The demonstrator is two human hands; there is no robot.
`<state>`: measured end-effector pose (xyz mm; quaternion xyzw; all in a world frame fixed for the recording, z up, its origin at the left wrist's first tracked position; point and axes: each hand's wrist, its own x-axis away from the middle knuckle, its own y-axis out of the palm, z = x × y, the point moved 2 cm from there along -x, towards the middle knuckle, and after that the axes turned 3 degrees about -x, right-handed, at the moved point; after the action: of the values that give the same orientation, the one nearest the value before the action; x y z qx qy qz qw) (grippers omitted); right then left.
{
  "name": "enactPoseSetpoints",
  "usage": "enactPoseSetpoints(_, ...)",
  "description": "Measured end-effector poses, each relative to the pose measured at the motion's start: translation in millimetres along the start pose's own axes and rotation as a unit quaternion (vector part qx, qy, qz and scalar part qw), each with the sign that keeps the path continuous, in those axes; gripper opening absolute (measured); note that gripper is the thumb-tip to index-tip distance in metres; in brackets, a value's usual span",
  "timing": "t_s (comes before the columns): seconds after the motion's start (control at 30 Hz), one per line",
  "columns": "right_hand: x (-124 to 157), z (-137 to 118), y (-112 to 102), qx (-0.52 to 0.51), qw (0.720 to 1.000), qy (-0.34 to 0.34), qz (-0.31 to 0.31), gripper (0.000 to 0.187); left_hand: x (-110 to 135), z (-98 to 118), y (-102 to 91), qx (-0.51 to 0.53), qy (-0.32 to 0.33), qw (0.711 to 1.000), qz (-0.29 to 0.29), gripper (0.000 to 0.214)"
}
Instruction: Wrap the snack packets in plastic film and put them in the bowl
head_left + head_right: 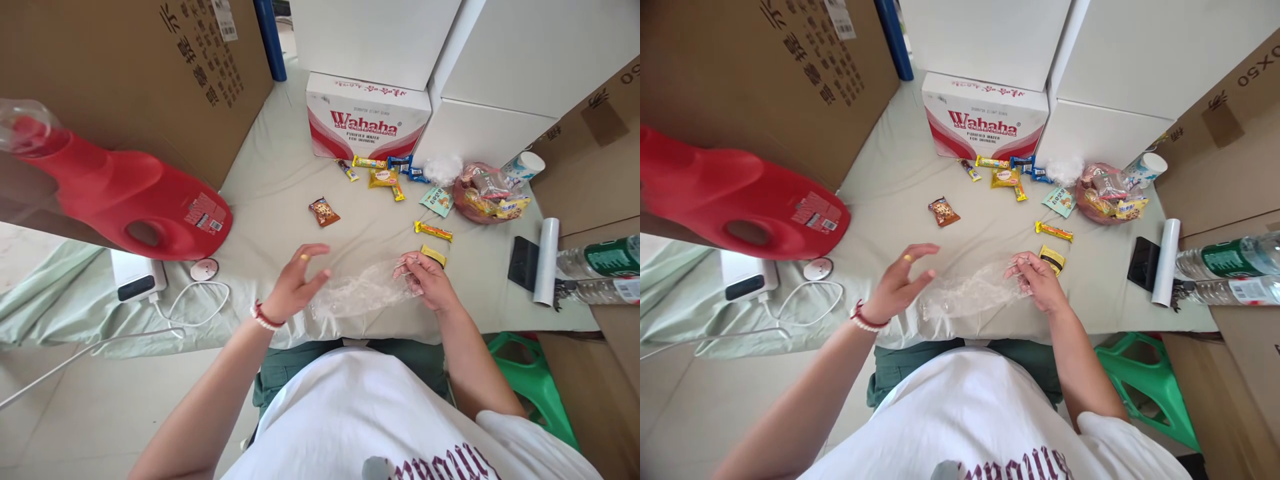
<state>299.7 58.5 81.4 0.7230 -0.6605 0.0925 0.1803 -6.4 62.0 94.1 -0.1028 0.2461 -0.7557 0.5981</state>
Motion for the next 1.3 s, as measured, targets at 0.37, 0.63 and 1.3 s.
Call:
enactPoseSetpoints(0.37,-12,-9,-6,-0.138,0.984,-0.089,-0.071,0.086,-19,9,77.9,0.403,-0.133,0.892,-0.157,0.043)
enactPoseSetpoints(0.63,-15,47,17,-0.188,0.980,0.035,-0.057,0.064,4,-5,70.3,0.558,-0.265,0.777,-0.121,0.044)
enactPoseSetpoints(1.3,-58,49,0,0.246,0.966,-0.013,0.073,0.032,-9,-21,0.1,-0.174,-0.077,0.965,0.181,0.019)
